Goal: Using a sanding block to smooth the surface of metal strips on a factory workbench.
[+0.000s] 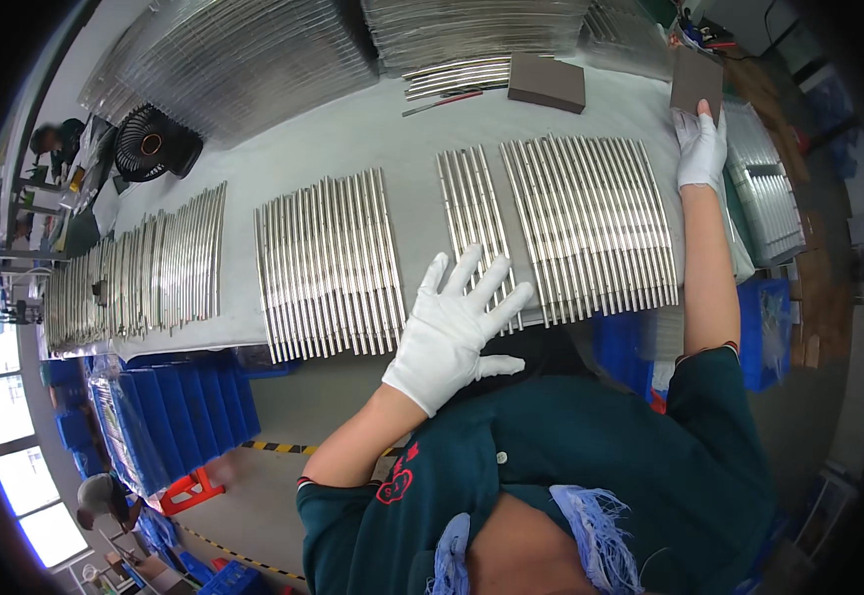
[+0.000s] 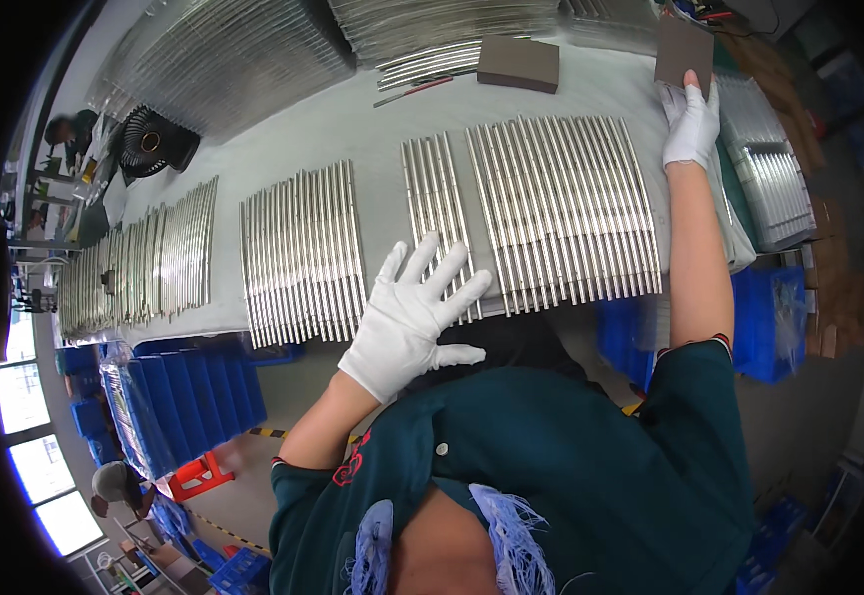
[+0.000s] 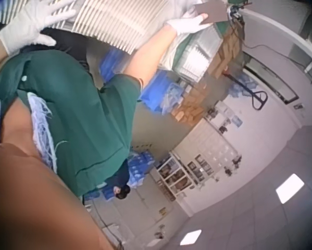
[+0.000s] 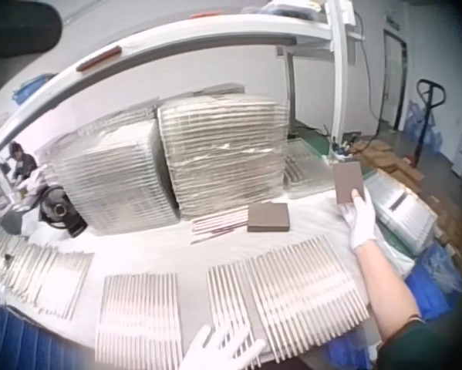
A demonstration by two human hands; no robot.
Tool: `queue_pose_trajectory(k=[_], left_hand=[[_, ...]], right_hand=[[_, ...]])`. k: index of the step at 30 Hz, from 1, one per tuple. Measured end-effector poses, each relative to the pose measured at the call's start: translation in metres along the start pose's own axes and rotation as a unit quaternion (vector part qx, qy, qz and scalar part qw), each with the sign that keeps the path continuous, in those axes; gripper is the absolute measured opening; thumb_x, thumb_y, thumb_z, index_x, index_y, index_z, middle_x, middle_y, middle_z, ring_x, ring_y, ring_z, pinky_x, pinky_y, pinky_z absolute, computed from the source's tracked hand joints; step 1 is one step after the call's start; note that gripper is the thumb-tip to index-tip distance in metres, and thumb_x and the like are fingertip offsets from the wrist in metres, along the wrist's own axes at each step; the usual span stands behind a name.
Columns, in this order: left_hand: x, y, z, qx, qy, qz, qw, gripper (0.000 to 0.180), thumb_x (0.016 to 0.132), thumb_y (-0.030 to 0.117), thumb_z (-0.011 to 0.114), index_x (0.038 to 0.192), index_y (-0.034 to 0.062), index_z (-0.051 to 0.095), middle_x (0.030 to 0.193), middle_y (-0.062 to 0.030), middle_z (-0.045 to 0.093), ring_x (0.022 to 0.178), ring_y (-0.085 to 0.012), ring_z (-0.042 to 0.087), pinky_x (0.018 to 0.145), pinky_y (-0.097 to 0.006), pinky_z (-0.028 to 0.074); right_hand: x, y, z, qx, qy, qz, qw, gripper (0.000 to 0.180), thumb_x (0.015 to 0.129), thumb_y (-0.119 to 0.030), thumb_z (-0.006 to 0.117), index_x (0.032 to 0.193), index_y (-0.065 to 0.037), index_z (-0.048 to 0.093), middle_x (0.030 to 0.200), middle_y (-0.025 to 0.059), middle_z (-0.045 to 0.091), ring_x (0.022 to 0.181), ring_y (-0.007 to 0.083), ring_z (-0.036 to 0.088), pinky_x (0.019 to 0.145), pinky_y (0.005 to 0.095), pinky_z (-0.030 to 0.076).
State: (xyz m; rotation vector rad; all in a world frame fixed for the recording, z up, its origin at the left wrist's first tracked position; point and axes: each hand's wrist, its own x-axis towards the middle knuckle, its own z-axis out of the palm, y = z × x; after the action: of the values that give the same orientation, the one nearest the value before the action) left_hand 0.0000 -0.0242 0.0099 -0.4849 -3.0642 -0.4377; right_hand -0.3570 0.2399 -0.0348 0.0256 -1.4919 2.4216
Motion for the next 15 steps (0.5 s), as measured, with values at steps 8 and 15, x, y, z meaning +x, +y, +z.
queue_pose_trajectory(k=[8, 15], left_hand=[[0.015, 0.005, -0.003, 0.041, -0.014, -0.005, 0.999, 0.098, 0.071, 0.071, 0.068, 0.147, 0.0125, 0.046, 0.147, -0.0236, 0.043, 0.139, -0.0457, 0.037, 0.114, -0.060, 0.026], [0.061, 0.021, 0.019, 0.025, -0.025, 0.060, 0.998, 0.101, 0.072, 0.075, 0.064, 0.150, 0.0152, 0.041, 0.152, -0.0204, 0.041, 0.144, -0.0413, 0.033, 0.117, -0.059, 0.021]], right_hand=[[-0.017, 0.001, 0.021, -0.292, -0.075, -0.222, 0.927, 0.066, 0.091, -0.022, 0.076, 0.147, -0.005, 0.047, 0.133, 0.0097, 0.060, 0.112, 0.0130, 0.060, 0.097, 0.0266, 0.048], [-0.023, 0.002, 0.030, -0.208, -0.097, -0.119, 0.966, 0.068, 0.091, -0.023, 0.076, 0.148, -0.004, 0.045, 0.133, 0.0102, 0.060, 0.112, 0.0166, 0.062, 0.097, 0.0285, 0.049]])
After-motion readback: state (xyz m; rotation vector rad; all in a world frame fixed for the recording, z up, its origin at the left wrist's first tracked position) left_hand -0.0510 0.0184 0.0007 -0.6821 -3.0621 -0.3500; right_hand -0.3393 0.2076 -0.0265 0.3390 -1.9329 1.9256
